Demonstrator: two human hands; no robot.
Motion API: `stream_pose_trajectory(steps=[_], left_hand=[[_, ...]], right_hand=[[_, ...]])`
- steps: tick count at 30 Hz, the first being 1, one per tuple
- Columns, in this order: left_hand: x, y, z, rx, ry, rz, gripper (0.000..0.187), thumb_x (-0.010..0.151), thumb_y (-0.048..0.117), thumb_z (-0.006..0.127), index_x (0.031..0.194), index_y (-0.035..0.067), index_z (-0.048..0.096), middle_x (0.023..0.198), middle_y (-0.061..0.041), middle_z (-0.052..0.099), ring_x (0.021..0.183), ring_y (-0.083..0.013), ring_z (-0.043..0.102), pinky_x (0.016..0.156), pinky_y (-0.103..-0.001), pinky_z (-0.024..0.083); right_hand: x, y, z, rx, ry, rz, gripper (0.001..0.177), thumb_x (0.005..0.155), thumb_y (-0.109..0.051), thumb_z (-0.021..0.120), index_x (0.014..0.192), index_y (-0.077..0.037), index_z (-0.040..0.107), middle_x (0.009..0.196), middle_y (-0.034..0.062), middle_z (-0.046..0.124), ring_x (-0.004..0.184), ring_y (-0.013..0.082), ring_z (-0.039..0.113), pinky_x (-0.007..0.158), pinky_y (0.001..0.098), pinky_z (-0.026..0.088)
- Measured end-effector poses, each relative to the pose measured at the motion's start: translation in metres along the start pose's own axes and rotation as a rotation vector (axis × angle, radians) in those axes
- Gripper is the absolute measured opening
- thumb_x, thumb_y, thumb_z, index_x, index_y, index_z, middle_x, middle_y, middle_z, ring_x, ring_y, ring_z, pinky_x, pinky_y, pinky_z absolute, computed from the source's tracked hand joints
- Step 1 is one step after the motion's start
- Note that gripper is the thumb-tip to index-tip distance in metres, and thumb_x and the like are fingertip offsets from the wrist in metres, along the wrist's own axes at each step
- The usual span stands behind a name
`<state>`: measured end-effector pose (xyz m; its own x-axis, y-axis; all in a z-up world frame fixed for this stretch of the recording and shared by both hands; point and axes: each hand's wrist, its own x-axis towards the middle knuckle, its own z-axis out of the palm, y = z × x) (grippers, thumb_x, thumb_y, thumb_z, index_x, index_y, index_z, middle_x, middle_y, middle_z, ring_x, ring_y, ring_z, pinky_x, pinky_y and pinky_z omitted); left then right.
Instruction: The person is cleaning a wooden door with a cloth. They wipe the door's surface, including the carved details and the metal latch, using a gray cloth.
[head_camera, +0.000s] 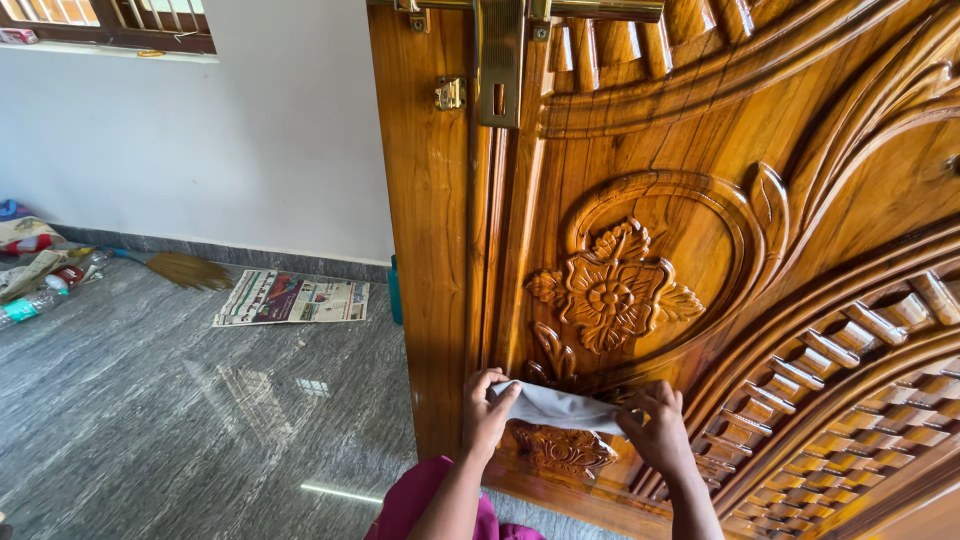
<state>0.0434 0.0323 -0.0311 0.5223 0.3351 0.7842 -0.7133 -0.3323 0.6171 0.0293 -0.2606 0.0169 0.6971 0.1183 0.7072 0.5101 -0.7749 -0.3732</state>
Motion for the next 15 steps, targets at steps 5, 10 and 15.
stream_pose_trajectory(steps=[5,10,15], left_hand=[[0.009,-0.014,-0.008,-0.214,-0.052,-0.518,0.014,0.091,0.018,0.075,0.094,0.006,0.069,0.079,0.001,0.066,0.073,-0.0085,0.058,0.067,-0.026,0.049],[0.015,-0.016,-0.016,-0.182,-0.059,-0.451,0.013,0.091,0.016,0.077,0.095,0.004,0.071,0.078,0.0,0.066,0.073,-0.0089,0.059,0.067,-0.026,0.049],[0.019,0.004,-0.02,-0.072,-0.147,-0.328,0.014,0.088,0.016,0.078,0.093,0.004,0.071,0.083,-0.002,0.073,0.077,-0.0117,0.069,0.072,-0.027,0.054]], right_hand=[[-0.004,-0.012,0.01,0.164,-0.445,0.101,0.018,0.071,-0.003,0.08,0.083,-0.001,0.067,0.104,0.0117,0.068,0.095,0.029,0.069,0.081,0.0393,0.06],[-0.006,-0.052,0.015,0.385,-0.87,0.222,0.071,0.073,0.012,0.057,0.135,-0.021,0.059,0.133,0.003,0.063,0.123,0.0243,0.066,0.102,0.0328,0.056],[-0.008,-0.074,0.03,0.241,-1.076,0.0,0.105,0.067,0.019,0.061,0.158,-0.031,0.045,0.158,0.0152,0.037,0.144,0.033,0.041,0.119,0.0403,0.038]])
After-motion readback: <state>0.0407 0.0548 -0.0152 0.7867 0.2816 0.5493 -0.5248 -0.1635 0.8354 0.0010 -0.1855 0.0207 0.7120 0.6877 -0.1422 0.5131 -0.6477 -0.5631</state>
